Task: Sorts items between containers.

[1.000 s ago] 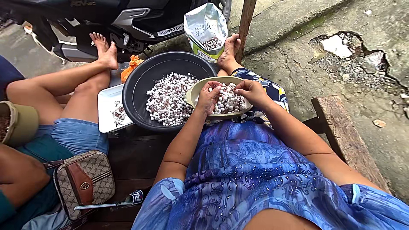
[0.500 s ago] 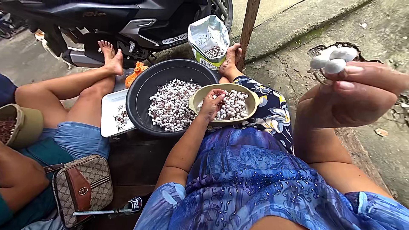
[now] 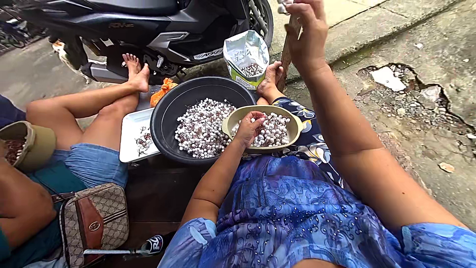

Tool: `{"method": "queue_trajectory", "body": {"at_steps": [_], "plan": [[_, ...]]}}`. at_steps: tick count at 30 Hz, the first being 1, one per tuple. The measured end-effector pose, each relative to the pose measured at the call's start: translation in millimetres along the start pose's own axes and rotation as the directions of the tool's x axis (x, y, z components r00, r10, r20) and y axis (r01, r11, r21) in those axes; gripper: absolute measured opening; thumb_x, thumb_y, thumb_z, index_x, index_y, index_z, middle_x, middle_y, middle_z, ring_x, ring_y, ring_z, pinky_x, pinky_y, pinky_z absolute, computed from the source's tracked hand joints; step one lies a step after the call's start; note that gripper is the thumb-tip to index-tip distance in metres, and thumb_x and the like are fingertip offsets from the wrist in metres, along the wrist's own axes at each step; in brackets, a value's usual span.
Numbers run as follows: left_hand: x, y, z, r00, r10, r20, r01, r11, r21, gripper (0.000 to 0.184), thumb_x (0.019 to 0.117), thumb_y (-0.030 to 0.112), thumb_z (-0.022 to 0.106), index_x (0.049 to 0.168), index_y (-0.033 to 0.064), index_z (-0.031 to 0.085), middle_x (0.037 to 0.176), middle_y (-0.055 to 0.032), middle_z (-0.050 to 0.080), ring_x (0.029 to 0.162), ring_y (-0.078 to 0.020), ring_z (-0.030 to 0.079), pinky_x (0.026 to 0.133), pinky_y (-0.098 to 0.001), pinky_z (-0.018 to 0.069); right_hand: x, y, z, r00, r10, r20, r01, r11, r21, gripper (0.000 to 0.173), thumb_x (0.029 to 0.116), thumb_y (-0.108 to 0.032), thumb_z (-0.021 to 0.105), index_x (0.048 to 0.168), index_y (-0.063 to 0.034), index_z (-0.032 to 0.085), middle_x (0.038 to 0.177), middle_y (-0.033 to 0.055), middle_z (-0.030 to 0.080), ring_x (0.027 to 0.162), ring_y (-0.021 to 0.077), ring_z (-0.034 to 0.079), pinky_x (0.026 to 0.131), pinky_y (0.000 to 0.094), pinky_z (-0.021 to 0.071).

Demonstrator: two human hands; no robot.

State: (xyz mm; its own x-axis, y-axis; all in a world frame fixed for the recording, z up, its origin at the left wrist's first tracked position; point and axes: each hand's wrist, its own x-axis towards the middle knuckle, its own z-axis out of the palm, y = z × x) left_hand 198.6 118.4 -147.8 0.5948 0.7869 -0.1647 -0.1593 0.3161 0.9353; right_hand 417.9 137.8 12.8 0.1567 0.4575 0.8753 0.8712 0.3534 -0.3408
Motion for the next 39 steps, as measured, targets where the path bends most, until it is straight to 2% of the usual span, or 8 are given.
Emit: {"method": "queue_trajectory", "body": {"at_steps": [1,3,8,15,18,23,32,39], "plan": [[1.2,0.1,-1.0,1.000,-0.001,0.005,0.001,1.000,-0.011,0.016,0.1014,0.002,0.056,0.111,0.0144,0.059,0.109,-0.0030,0.066,0.077,-0.0094,0.065,0.065,-0.0258,0.0566,10.9,6.5,8.0,0.943,0.196,0.268,-0.189,0.981,-0.049,0.042,0.0904,-0.003,0.067,0.132,-0.0035,0.066,0.146,0.0286,0.050,0.133,0.0409,0.052,0.109,0.0512,0.0460],[2.8,2.0,-4.3,1.000,0.000,0.012,0.000,1.000,-0.004,0.016,0.1013,0.001,0.056,0.110,0.0138,0.060,0.109,-0.0034,0.067,0.076,-0.0096,0.065,0.065,-0.0258,0.0566,20.8,12.2,19.9,0.840,0.305,0.450,-0.284,0.952,-0.115,0.044,0.0895,-0.003,0.070,0.133,-0.0062,0.065,0.150,0.0267,0.048,0.139,0.0451,0.046,0.112,0.0609,0.0398],[0.2,3.7,-1.3,0.999,-0.035,-0.002,0.035,0.999,0.010,0.016,0.1024,0.000,0.053,0.114,0.0104,0.056,0.109,-0.0050,0.065,0.079,-0.0102,0.064,0.068,-0.0256,0.0556,24.8,-5.6,15.2,0.875,0.225,0.429,-0.216,0.974,-0.071,0.031,0.0947,-0.010,0.064,0.125,-0.0059,0.069,0.137,0.0206,0.059,0.131,0.0353,0.054,0.112,0.0469,0.0421],[-1.8,1.2,-2.3,1.000,-0.012,0.009,0.012,1.000,0.029,0.017,0.1020,0.003,0.056,0.112,0.0158,0.059,0.112,-0.0024,0.066,0.079,-0.0091,0.065,0.066,-0.0254,0.0565,11.0,-21.4,4.8,0.889,0.128,0.439,-0.149,0.989,0.014,0.026,0.0953,-0.008,0.065,0.121,-0.0038,0.069,0.135,0.0196,0.060,0.128,0.0332,0.056,0.109,0.0458,0.0457],[-2.1,4.0,-0.8,1.000,-0.013,0.003,0.013,0.999,0.036,0.016,0.1023,0.003,0.054,0.114,0.0137,0.058,0.110,-0.0030,0.066,0.077,-0.0098,0.064,0.065,-0.0264,0.0565,-37.8,-12.0,2.6,0.828,0.123,0.547,-0.190,0.980,0.067,0.026,0.0959,-0.009,0.066,0.121,-0.0015,0.069,0.130,0.0206,0.062,0.118,0.0342,0.063,0.101,0.0517,0.0507],[2.5,5.1,0.3,0.999,-0.032,0.000,0.032,0.999,0.008,0.018,0.1024,0.000,0.053,0.119,0.0056,0.053,0.109,-0.0078,0.063,0.083,-0.0139,0.064,0.072,-0.0316,0.0567,-143.6,0.4,0.5,0.614,0.242,0.751,-0.457,0.885,0.089,0.030,0.1038,-0.020,0.061,0.126,-0.0011,0.068,0.123,0.0200,0.068,0.107,0.0312,0.070,0.099,0.0505,0.0555],[2.1,0.5,1.4,0.997,-0.056,0.044,0.055,0.998,0.026,0.023,0.0997,-0.004,0.056,0.120,0.0057,0.054,0.111,-0.0090,0.064,0.084,-0.0145,0.066,0.069,-0.0307,0.0567,-203.2,-7.9,-13.7,0.614,0.362,0.702,-0.591,0.800,0.104,0.014,0.0981,-0.006,0.067,0.110,-0.0014,0.072,0.099,0.0124,0.074,0.084,0.0192,0.072,0.083,0.0428,0.0597],[4.9,-2.8,-2.6,0.995,-0.073,0.064,0.069,0.995,0.071,0.021,0.1013,-0.002,0.055,0.121,0.0062,0.055,0.105,-0.0069,0.064,0.081,-0.0139,0.065,0.072,-0.0324,0.0567,-198.4,9.0,-19.6,0.583,0.339,0.738,-0.411,0.907,-0.092,0.018,0.1016,-0.010,0.060,0.110,-0.0018,0.075,0.104,0.0190,0.074,0.098,0.0341,0.071,0.092,0.0584,0.0533]]}}
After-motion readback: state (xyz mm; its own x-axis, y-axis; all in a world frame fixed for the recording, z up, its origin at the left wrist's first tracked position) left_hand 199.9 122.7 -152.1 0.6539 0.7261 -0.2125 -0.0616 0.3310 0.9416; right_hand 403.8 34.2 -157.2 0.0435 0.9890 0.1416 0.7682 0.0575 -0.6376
